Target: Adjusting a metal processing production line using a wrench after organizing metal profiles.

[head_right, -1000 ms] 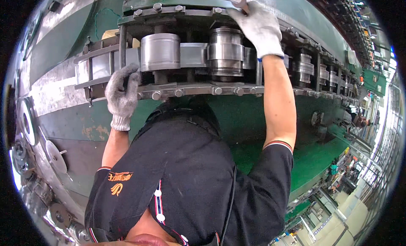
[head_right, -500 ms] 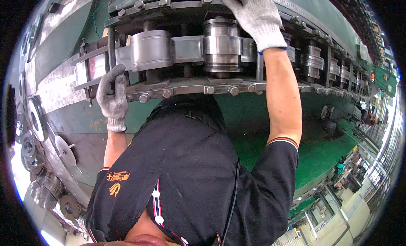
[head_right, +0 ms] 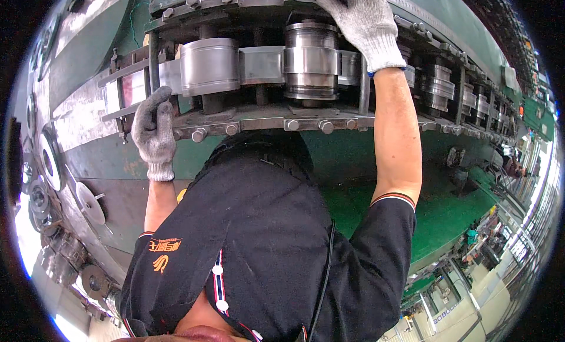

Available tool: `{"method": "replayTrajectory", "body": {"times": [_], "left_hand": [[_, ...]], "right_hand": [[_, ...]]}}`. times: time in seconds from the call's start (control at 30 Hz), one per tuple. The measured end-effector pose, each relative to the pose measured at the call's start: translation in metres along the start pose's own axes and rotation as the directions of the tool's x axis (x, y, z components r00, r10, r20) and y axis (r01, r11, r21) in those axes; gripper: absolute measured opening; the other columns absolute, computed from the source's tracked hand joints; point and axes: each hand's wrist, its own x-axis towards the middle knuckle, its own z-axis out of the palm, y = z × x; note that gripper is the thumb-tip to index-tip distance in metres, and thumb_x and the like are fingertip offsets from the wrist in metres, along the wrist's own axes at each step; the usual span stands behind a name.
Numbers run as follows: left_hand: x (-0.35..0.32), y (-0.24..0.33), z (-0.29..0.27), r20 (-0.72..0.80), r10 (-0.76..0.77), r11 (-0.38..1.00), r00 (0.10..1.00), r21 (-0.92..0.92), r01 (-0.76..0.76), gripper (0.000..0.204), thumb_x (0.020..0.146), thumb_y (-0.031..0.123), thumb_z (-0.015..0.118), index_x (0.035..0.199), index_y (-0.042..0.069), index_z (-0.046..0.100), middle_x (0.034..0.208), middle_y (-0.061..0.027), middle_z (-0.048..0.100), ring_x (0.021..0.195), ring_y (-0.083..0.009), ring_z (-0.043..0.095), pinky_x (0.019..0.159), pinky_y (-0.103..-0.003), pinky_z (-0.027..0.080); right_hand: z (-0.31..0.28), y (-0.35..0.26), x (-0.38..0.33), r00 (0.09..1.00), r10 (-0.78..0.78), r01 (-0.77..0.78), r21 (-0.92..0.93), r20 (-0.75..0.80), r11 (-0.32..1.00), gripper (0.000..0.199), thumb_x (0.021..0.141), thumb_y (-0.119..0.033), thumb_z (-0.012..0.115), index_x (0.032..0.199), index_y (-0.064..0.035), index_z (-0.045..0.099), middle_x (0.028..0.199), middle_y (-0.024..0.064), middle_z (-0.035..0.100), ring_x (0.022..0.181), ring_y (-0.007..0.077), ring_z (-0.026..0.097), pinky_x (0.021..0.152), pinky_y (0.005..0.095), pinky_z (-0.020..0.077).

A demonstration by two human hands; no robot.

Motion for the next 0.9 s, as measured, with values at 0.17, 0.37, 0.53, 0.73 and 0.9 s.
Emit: {"method": "replayTrajectory", "body": {"times": [0.17,0.37,0.53,0.73,0.9], "left_hand": [[0.000,0.002,0.002,0.005,-0.015,1.000,1.000,-0.006,0.015,0.022,0.096,-0.003,0.068,0.117,-0.003,0.072,0.111,-0.0130,0.075,0.102,-0.0177,0.072,0.088,-0.029,0.057],[0.000,-0.001,0.000,0.004,-0.007,1.000,1.000,-0.013,0.007,0.022,0.096,-0.002,0.068,0.117,-0.004,0.072,0.111,-0.0134,0.075,0.101,-0.0175,0.072,0.088,-0.030,0.057],[0.001,0.002,-0.001,0.016,0.002,1.000,1.000,0.016,-0.002,0.022,0.096,-0.002,0.068,0.117,-0.004,0.072,0.111,-0.0132,0.075,0.100,-0.0174,0.072,0.088,-0.030,0.057],[0.001,0.003,0.000,0.011,0.010,1.000,1.000,0.012,-0.011,0.022,0.095,-0.002,0.069,0.117,-0.004,0.072,0.110,-0.0132,0.075,0.100,-0.0176,0.072,0.087,-0.030,0.057],[0.000,0.000,0.000,-0.002,0.003,1.000,1.000,0.008,-0.003,0.022,0.095,-0.002,0.070,0.117,-0.003,0.073,0.109,-0.0128,0.075,0.099,-0.0171,0.072,0.086,-0.029,0.057]], "right_hand": [[0.002,0.009,-0.004,0.998,0.051,-0.059,0.236,0.040,0.970,0.026,0.086,-0.018,0.079,0.105,-0.0033,0.071,0.098,0.0159,0.072,0.094,0.0328,0.071,0.083,0.0397,0.0549],[0.006,0.007,-0.002,0.997,0.076,-0.077,0.136,0.017,0.988,0.026,0.087,-0.016,0.079,0.106,-0.0016,0.070,0.097,0.0130,0.074,0.094,0.0270,0.073,0.082,0.0371,0.0558],[0.001,0.001,-0.002,0.994,0.097,-0.102,0.146,0.044,0.984,0.028,0.085,-0.017,0.080,0.107,-0.0024,0.070,0.097,0.0121,0.075,0.095,0.0259,0.072,0.084,0.0372,0.0554],[-0.007,-0.015,0.002,0.984,0.151,-0.154,0.022,0.096,0.988,0.033,0.082,-0.019,0.084,0.107,-0.0022,0.070,0.100,0.0131,0.074,0.096,0.0262,0.072,0.087,0.0373,0.0545],[-0.006,-0.007,0.004,0.983,0.133,-0.142,0.062,0.130,0.988,0.033,0.082,-0.018,0.083,0.107,-0.0018,0.069,0.102,0.0133,0.074,0.097,0.0260,0.071,0.087,0.0368,0.0543]]}}
